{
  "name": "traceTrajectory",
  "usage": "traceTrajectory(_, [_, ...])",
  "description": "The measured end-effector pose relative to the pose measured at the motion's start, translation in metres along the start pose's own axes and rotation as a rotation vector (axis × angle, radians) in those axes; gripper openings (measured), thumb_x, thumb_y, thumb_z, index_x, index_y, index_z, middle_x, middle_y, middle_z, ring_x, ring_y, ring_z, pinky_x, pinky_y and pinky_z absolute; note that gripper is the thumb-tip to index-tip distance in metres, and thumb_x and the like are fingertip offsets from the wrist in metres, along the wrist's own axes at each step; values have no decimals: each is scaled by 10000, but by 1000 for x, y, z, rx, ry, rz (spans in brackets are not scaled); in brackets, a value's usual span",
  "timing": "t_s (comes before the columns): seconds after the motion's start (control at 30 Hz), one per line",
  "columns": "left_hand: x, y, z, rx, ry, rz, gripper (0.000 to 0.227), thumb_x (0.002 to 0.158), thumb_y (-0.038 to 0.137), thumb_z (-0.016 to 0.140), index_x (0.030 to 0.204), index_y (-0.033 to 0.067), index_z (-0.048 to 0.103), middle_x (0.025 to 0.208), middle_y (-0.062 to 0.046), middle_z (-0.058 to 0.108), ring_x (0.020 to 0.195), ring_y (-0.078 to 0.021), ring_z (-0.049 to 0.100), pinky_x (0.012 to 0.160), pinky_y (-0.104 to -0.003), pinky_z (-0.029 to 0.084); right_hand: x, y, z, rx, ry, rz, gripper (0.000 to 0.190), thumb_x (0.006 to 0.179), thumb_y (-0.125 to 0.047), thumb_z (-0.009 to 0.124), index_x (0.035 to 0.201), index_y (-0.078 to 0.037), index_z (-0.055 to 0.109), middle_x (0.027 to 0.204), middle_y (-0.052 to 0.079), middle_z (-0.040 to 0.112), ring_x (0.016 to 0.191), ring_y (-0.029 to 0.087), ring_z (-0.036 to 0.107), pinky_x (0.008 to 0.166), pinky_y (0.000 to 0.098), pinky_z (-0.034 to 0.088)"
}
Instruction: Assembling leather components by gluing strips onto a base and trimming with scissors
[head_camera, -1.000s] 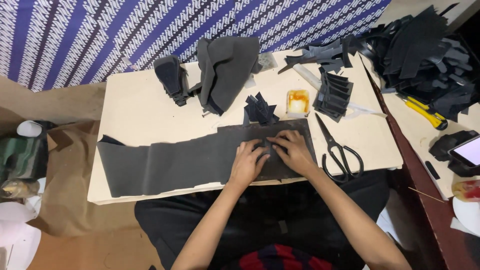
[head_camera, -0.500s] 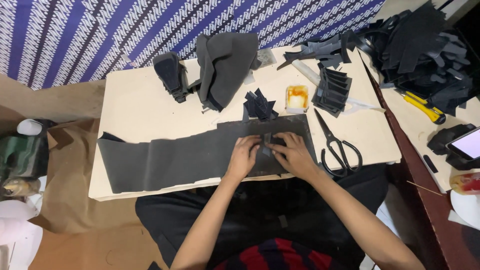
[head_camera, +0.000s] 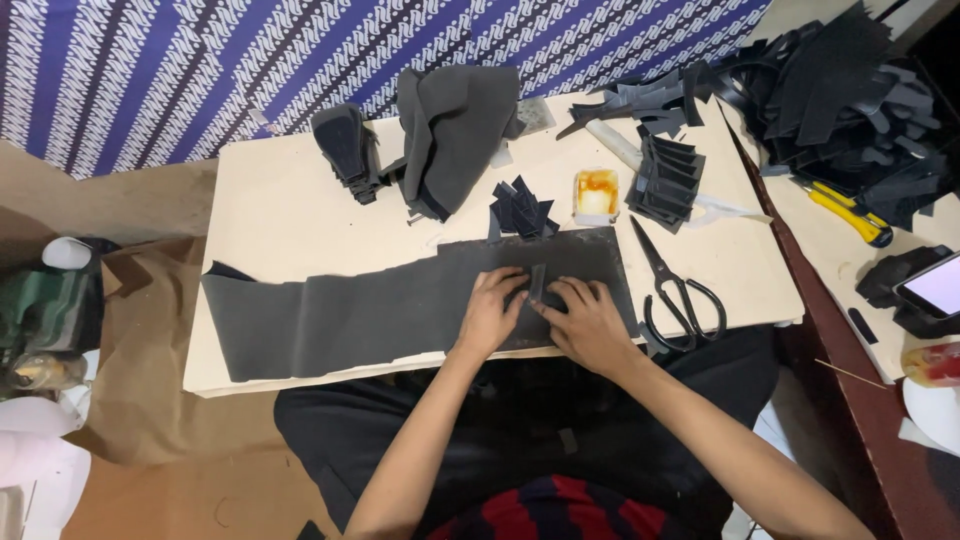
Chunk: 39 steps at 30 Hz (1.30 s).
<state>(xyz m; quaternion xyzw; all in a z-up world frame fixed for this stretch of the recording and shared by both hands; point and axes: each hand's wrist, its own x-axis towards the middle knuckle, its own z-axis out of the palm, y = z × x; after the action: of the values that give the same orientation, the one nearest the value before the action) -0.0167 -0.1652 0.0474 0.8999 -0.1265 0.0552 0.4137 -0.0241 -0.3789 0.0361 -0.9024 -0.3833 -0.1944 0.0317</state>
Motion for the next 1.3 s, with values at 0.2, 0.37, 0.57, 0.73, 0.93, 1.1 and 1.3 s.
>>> traceTrajectory(0.2, [1, -10, 5, 28, 4, 39, 294, 959, 178, 680, 1236, 85, 714, 1264, -120, 659, 1173, -326, 596, 1028, -431, 488, 4, 1, 5, -30, 23, 127, 482, 821, -365, 537, 1280, -251, 630, 1231, 131, 551, 1232, 348, 549, 868, 485, 437])
traceTrajectory(0.37, [1, -10, 6, 57, -44, 13, 329, 971, 196, 663, 1286, 106, 686, 1284, -97, 634, 1176, -293, 585, 1044, -404, 461, 23, 1, -4, -2, -35, 217, 643, 684, -401, 581, 1295, -226, 678, 1218, 140, 560, 1206, 336, 543, 876, 453, 423])
traceTrajectory(0.57, [5, -19, 11, 59, -59, 25, 375, 972, 172, 656, 1337, 88, 652, 1290, -121, 598, 1161, -319, 573, 1041, -425, 452, 30, 8, 5, 38, -125, 223, 700, 640, -412, 582, 1300, -200, 685, 1162, 133, 549, 1115, 324, 537, 830, 432, 400])
traceTrajectory(0.73, [10, -18, 8, 43, -111, -21, 407, 982, 177, 640, 1385, 120, 631, 1301, -112, 564, 1174, -335, 561, 1055, -447, 432, 21, 1, -16, 59, -89, 128, 480, 662, -391, 598, 1050, -153, 751, 1079, 116, 542, 1041, 316, 519, 831, 430, 395])
traceTrajectory(0.93, [20, -24, 13, -44, -131, -78, 347, 1048, 92, 493, 1358, 102, 647, 1230, -138, 569, 1129, -385, 586, 1041, -466, 438, 8, -16, -29, 13, -157, 20, 337, 757, -324, 566, 995, -142, 720, 1084, 95, 522, 1057, 316, 514, 794, 418, 397])
traceTrajectory(1.1, [30, -13, 17, 91, -103, -177, 295, 994, 181, 641, 1286, 164, 685, 1159, -94, 579, 1140, -348, 611, 1013, -459, 486, 6, -20, -27, 101, -149, 78, 261, 782, -269, 594, 964, -134, 723, 1067, 95, 525, 1069, 309, 517, 798, 410, 397])
traceTrajectory(1.3, [37, -11, 21, 134, -138, -305, 278, 934, 239, 712, 1212, 238, 696, 1167, -30, 588, 1181, -304, 603, 1028, -445, 487, -5, -19, -19, 280, -127, 285, 181, 801, -215, 641, 957, -135, 685, 1123, 77, 551, 1115, 308, 539, 833, 417, 426])
